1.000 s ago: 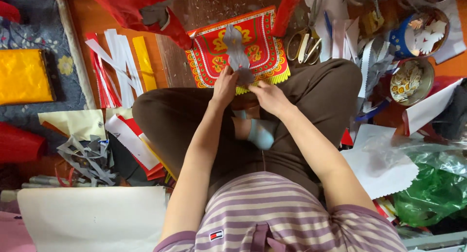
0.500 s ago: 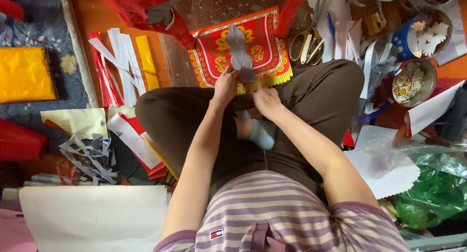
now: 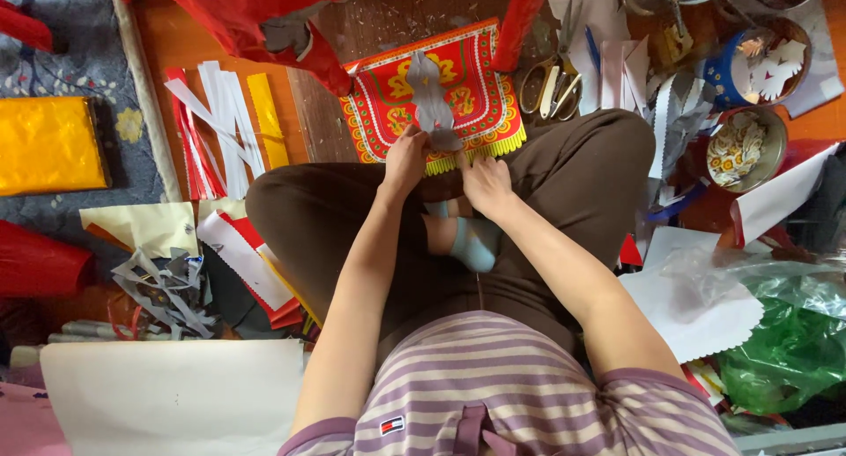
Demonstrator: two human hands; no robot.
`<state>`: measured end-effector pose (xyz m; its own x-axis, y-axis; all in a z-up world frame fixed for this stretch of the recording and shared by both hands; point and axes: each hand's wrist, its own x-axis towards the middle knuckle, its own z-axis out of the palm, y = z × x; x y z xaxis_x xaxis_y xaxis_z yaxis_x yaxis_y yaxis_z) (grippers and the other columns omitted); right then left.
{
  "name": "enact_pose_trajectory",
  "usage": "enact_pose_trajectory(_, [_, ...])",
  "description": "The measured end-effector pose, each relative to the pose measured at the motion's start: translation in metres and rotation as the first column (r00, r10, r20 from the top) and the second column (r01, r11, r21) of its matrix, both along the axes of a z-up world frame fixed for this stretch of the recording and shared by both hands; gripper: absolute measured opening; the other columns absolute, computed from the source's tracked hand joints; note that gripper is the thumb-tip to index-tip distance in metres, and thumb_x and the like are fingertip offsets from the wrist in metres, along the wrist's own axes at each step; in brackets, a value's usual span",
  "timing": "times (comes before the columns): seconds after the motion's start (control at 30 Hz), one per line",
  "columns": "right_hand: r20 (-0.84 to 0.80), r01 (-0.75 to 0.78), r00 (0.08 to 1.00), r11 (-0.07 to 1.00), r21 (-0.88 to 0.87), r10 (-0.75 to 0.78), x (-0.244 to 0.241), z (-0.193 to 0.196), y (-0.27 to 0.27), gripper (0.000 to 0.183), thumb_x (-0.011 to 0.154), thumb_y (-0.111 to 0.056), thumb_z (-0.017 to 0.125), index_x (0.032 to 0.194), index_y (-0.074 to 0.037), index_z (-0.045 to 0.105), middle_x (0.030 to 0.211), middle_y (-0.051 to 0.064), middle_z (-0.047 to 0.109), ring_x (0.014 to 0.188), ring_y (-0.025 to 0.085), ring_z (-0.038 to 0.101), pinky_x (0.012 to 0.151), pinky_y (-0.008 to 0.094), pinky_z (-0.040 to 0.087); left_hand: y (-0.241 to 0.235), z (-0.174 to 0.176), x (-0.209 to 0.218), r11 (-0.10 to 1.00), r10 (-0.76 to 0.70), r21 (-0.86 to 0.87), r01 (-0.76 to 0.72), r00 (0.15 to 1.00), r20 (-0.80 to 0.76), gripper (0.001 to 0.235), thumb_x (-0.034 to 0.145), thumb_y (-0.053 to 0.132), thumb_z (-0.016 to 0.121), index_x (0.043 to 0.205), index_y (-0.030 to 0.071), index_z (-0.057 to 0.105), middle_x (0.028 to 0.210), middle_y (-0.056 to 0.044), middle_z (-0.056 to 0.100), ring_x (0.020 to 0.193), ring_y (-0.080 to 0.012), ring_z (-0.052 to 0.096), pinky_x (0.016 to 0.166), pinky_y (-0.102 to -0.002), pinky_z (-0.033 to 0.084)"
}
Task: Decorating red paper horse figures with colorful paper cutouts and glue.
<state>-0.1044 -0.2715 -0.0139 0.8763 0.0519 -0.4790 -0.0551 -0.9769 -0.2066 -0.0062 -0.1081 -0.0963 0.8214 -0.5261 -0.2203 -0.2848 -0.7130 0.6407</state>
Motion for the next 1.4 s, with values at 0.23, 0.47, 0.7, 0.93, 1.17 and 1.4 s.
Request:
enact_pose_trajectory(0.23, [0.304,0.023,0.950,0.988,0.153,-0.070,-0.005,-0.032,-0.017,0.036,0.078,-0.001,0.052,0.113,0.002,0.062,0.111,0.022,0.057,0.096,0.041,0.056,0.066,0.046,0.047,0.002,0.004,-0.012,0.959,-0.257,0.213,0.187,0.891,0.375,0.004,0.080,0.012,0.063,0.079,0.014,0.066,0.087,-0.002,0.058,0.078,-0.0240,0.065,0.055,-0.035,0.056])
enact_pose_trajectory(0.47, [0.092,-0.104,0.990,0.994,0.014,0.103,0.008,0.001,-0.007,0.055,0.086,-0.001,0.040,0.138,-0.012,0.050,0.147,0.013,0.035,0.118,0.034,0.051,0.081,0.046,0.049,0.003,-0.027,-0.050,0.919,-0.341,0.379,0.105,0.694,0.634,0.028,0.078,0.019,0.059,0.103,0.011,0.069,0.114,-0.010,0.058,0.097,-0.0249,0.060,0.073,-0.035,0.052])
enact_pose_trajectory(0.7, [0.093,-0.153,0.984,0.988,-0.018,0.154,0.000,-0.014,-0.010,0.054,0.085,0.000,0.041,0.138,-0.007,0.051,0.146,0.014,0.038,0.121,0.035,0.050,0.086,0.048,0.047,0.012,-0.052,-0.062,0.913,-0.325,0.386,0.130,0.803,0.499,0.038,0.083,0.019,0.055,0.116,0.009,0.068,0.133,-0.015,0.054,0.117,-0.0345,0.053,0.089,-0.049,0.045])
enact_pose_trajectory(0.93, [0.513,-0.165,0.858,0.957,0.240,0.020,0.005,-0.070,-0.003,0.009,0.087,-0.008,0.059,0.093,-0.003,0.061,0.096,0.015,0.057,0.093,0.036,0.060,0.074,0.045,0.054,0.061,-0.010,-0.013,0.972,-0.137,0.223,0.073,0.949,0.283,0.023,0.080,0.029,0.060,0.097,0.023,0.074,0.102,-0.002,0.069,0.077,-0.0307,0.070,0.059,-0.044,0.056])
enact_pose_trajectory(1.17, [0.743,-0.341,0.537,0.908,-0.242,0.400,0.018,-0.026,0.078,0.028,0.087,-0.015,0.048,0.108,-0.023,0.064,0.090,0.002,0.052,0.084,0.020,0.058,0.056,0.032,0.049,0.119,0.072,0.013,0.762,0.354,-0.528,-0.375,0.924,-0.145,0.020,0.088,0.015,0.068,0.106,0.011,0.073,0.094,-0.017,0.073,0.092,-0.0341,0.070,0.077,-0.043,0.055])
enact_pose_trajectory(1.4, [0.678,-0.378,0.571,0.882,-0.282,0.462,0.028,-0.089,0.076,0.026,0.088,-0.024,0.051,0.112,-0.023,0.061,0.094,-0.002,0.053,0.085,0.019,0.057,0.053,0.033,0.050,0.106,0.067,0.031,0.569,0.437,-0.649,-0.505,0.854,-0.283,0.018,0.084,0.001,0.065,0.101,0.000,0.071,0.086,-0.021,0.071,0.080,-0.0307,0.070,0.082,-0.043,0.053])
